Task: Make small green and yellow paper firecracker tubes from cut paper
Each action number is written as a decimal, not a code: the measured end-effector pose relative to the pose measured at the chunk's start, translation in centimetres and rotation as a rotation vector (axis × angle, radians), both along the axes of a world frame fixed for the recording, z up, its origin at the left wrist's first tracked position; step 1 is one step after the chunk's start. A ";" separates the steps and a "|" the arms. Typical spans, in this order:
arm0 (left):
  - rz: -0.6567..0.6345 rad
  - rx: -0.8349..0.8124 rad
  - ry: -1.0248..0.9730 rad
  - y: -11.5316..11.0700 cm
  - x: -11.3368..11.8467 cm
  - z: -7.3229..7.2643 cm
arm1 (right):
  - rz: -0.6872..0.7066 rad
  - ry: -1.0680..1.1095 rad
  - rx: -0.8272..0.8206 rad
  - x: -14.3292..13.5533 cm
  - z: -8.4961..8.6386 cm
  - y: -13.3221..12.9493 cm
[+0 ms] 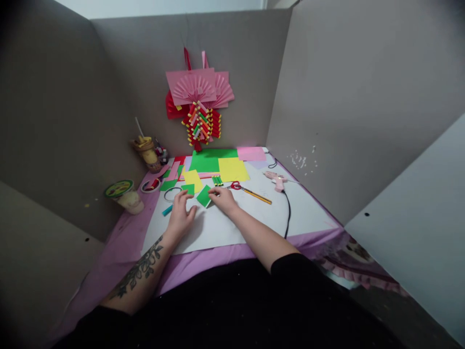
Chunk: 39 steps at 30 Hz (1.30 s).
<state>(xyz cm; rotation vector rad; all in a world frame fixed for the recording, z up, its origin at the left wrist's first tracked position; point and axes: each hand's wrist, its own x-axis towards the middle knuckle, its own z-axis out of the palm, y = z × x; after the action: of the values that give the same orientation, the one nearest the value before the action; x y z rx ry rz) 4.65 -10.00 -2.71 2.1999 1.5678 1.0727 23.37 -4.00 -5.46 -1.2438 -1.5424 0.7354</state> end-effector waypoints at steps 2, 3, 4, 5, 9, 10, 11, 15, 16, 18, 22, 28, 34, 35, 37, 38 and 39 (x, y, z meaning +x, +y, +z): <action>0.043 -0.176 -0.302 0.6 0.7 0.1 | -0.032 0.180 -0.007 0.1 0.1 0.1; 0.038 -0.297 -0.435 1.0 1.1 0.2 | -0.037 0.267 -0.014 0.1 0.2 0.1; 0.021 -0.408 -0.540 1.5 1.6 0.3 | -0.036 0.344 -0.016 0.0 0.3 0.1; -0.005 -0.487 -0.610 2.1 2.0 0.4 | -0.033 0.403 -0.013 0.0 0.4 0.1; -0.096 -0.473 -0.605 4.8 3.7 0.9 | -0.080 0.498 0.027 0.2 0.9 -0.1; -0.106 -0.456 -0.575 5.3 3.9 0.8 | -0.102 0.512 0.034 0.2 0.9 0.0; -0.106 -0.437 -0.553 5.8 4.2 0.7 | -0.116 0.527 0.034 0.2 0.9 0.0; -0.101 -0.369 -0.623 6.3 4.6 -0.2 | 0.008 0.484 -0.097 -0.1 0.2 0.4; -0.112 -0.358 -0.640 6.2 4.7 -0.4 | 0.032 0.456 -0.142 -0.2 0.0 0.4; -0.160 -0.351 -0.643 5.9 4.6 -0.8 | 0.010 0.435 -0.193 -0.4 -0.4 0.5; -0.249 -0.376 -0.681 5.6 4.6 -1.1 | -0.015 0.476 -0.214 -0.5 -0.5 0.5; -0.277 -0.412 -0.737 5.7 4.6 -1.0 | -0.040 0.494 -0.231 -0.4 -0.4 0.5; -0.297 -0.475 -0.718 5.9 4.1 -0.6 | -0.119 0.492 -0.189 0.8 -0.1 0.8; -0.284 -0.482 -0.715 5.9 4.0 -0.5 | -0.114 0.499 -0.174 1.0 -0.1 0.9; -0.260 -0.491 -0.717 6.0 4.0 -0.4 | -0.115 0.515 -0.150 1.3 0.1 1.0; -0.252 -0.493 -0.716 6.0 4.1 -0.4 | -0.120 0.523 -0.145 1.4 0.1 1.1; -0.246 -0.492 -0.714 6.0 4.1 -0.3 | -0.125 0.530 -0.144 1.5 0.1 1.1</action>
<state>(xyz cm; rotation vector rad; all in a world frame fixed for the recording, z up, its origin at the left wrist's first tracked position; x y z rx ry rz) 8.76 -4.02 -3.04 1.4091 1.0577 1.0773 24.85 -2.86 -5.36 -1.1191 -0.9854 1.0112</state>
